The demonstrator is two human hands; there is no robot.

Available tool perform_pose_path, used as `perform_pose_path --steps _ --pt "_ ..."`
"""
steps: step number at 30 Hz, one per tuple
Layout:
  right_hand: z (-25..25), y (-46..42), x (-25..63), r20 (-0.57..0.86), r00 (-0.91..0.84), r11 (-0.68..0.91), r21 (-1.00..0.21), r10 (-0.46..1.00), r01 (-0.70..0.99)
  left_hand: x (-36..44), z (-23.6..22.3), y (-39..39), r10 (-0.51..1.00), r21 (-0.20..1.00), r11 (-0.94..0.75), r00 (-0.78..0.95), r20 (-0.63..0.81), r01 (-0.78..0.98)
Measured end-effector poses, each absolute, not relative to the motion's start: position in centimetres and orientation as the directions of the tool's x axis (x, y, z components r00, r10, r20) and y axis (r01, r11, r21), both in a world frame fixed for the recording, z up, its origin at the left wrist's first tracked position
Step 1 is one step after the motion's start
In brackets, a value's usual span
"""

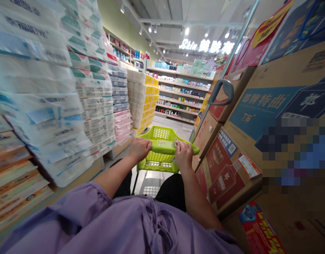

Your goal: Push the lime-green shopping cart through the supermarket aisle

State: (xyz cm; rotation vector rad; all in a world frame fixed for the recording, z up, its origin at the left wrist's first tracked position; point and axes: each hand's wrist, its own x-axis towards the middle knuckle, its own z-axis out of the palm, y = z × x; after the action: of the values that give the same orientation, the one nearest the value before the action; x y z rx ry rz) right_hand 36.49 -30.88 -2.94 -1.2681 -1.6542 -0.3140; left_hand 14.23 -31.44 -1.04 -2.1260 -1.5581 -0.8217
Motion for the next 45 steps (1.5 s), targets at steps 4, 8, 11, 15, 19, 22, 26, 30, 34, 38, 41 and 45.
perform_pose_path --steps 4,8,11,15,19,22,26,30,34,38,41,45 --pt "-2.8 -31.8 34.0 0.821 -0.213 0.584 -0.172 0.530 0.793 14.3 -1.1 -31.4 0.734 0.027 -0.303 0.215 0.644 0.953" --pt "-2.2 -31.5 35.1 0.795 -0.196 0.553 -0.201 0.575 0.809 14.2 -1.0 -31.6 0.733 0.015 -0.299 0.220 0.644 0.954" --pt "-2.0 -30.8 36.1 0.769 -0.023 0.426 -0.329 0.639 0.843 14.2 -1.0 -31.8 0.718 0.008 -0.302 0.222 0.660 0.953" --pt "-2.0 -31.2 34.3 0.800 -0.159 0.544 -0.234 0.579 0.806 14.1 -1.1 -31.7 0.703 -0.004 -0.296 0.222 0.675 0.955" --pt "-1.6 -31.4 33.7 0.795 -0.276 0.634 -0.168 0.540 0.755 13.9 -1.1 -31.5 0.705 -0.005 -0.305 0.229 0.671 0.952" --pt "-1.4 -30.8 34.5 0.789 -0.157 0.557 -0.262 0.594 0.788 14.3 -1.1 -31.5 0.703 0.004 -0.316 0.232 0.672 0.949" --pt "-1.8 -30.8 34.0 0.800 -0.124 0.500 -0.237 0.587 0.833 15.0 -1.1 -31.4 0.699 0.014 -0.313 0.220 0.680 0.950" --pt "-2.1 -31.1 33.5 0.791 -0.229 0.556 -0.162 0.567 0.815 15.1 -1.2 -31.3 0.697 0.018 -0.329 0.230 0.679 0.944" --pt "-1.9 -30.9 34.0 0.791 -0.131 0.493 -0.234 0.598 0.838 15.0 -1.2 -31.5 0.698 0.015 -0.334 0.236 0.676 0.943" --pt "-1.8 -30.9 33.1 0.788 -0.168 0.491 -0.188 0.593 0.851 15.0 -1.3 -31.6 0.694 0.015 -0.322 0.226 0.683 0.947" --pt "-1.4 -31.1 32.5 0.772 -0.204 0.506 -0.171 0.602 0.845 14.8 -1.4 -31.6 0.693 0.016 -0.328 0.229 0.683 0.945" --pt "-1.0 -31.1 32.0 0.759 -0.104 0.424 -0.239 0.643 0.873 14.6 -1.7 -31.5 0.694 0.026 -0.329 0.223 0.685 0.944"
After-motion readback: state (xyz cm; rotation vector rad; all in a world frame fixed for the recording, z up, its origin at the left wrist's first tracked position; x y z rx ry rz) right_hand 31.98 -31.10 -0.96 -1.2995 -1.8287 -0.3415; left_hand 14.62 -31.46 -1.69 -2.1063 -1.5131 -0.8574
